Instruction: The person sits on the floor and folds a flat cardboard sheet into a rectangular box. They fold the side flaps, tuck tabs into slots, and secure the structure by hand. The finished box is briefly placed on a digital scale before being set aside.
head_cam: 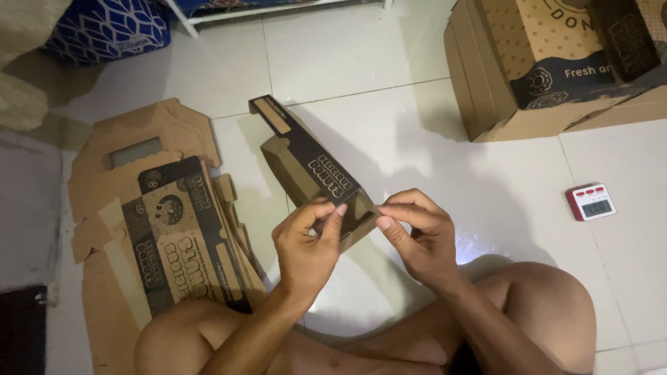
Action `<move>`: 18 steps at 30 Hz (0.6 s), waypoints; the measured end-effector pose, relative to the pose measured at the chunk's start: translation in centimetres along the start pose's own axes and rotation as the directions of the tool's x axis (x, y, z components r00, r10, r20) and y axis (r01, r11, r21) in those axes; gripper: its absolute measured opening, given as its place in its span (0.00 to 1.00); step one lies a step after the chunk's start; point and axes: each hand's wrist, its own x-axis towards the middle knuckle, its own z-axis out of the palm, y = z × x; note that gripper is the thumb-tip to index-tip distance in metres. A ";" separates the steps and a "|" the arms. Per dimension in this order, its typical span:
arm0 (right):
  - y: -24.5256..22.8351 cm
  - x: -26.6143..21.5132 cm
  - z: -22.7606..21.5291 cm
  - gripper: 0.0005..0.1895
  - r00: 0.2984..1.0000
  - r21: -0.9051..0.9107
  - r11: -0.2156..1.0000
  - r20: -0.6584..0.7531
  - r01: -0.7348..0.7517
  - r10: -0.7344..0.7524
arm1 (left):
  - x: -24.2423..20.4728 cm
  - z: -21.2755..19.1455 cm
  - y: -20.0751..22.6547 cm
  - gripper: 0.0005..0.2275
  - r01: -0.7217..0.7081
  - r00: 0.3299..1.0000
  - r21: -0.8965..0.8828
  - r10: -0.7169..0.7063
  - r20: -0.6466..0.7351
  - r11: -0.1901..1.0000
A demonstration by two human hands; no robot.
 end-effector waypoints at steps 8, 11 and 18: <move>0.1 -0.5 -0.2 0.08 0.998 0.065 0.996 0.037 -0.062 0.059 | -1.4 0.1 -0.5 0.05 0.372 0.903 -0.282 -0.276 0.328 0.884; 0.4 -0.5 -0.4 0.08 0.998 0.104 0.993 0.040 -0.052 0.048 | -1.0 0.1 -0.8 0.06 0.313 0.913 -0.265 -0.211 0.349 0.912; 0.2 -0.1 -0.5 0.06 0.997 0.125 0.992 0.066 -0.034 0.026 | -1.7 0.3 -3.4 0.04 0.293 0.909 -0.273 -0.178 0.377 0.916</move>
